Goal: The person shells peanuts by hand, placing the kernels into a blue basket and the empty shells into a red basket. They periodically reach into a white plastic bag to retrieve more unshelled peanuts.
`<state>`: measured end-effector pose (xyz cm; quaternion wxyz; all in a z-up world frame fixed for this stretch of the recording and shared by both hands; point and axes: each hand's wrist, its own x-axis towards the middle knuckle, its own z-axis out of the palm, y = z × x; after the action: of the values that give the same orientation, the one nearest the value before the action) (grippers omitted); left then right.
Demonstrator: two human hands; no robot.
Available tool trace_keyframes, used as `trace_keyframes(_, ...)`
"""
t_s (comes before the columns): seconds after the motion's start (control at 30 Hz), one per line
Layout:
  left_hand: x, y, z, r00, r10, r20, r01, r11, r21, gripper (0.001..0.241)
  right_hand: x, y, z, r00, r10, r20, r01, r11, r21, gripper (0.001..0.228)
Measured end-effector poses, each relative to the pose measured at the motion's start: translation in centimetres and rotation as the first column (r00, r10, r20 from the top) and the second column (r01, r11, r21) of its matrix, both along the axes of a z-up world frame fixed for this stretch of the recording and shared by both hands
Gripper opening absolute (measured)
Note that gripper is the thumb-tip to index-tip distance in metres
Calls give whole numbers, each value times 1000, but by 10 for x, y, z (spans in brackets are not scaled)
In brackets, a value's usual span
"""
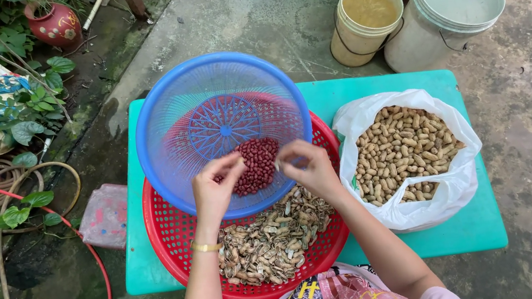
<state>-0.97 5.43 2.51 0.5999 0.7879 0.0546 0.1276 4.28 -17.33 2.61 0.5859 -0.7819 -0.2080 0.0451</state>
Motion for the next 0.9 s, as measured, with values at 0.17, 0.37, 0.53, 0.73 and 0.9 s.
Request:
trace_keyframes(0.17,-27,-11,10,952,-285,-113,299,944,136,25,-31,-58,-6,978,122,-170,-122,992,7,23)
trace_keyframes(0.37,-23,-36,12,954,-284,-94,289,956,51,23,-20,-172,-8,901,-395,178,432,851,-298,16)
trace_keyframes(0.53,-18,-66,17,905,-408,-123,421,900,116,22,-36,-202,-9,943,-328,53,300,769,-564,18)
trace_keyframes(0.73,-22,-90,19,855,-502,-131,515,851,98,22,-53,-182,-11,963,-249,104,260,752,-606,33)
trace_keyframes(0.9,-25,-101,24,839,-535,-102,543,836,81,23,-49,-190,-20,938,-345,25,315,825,-469,22)
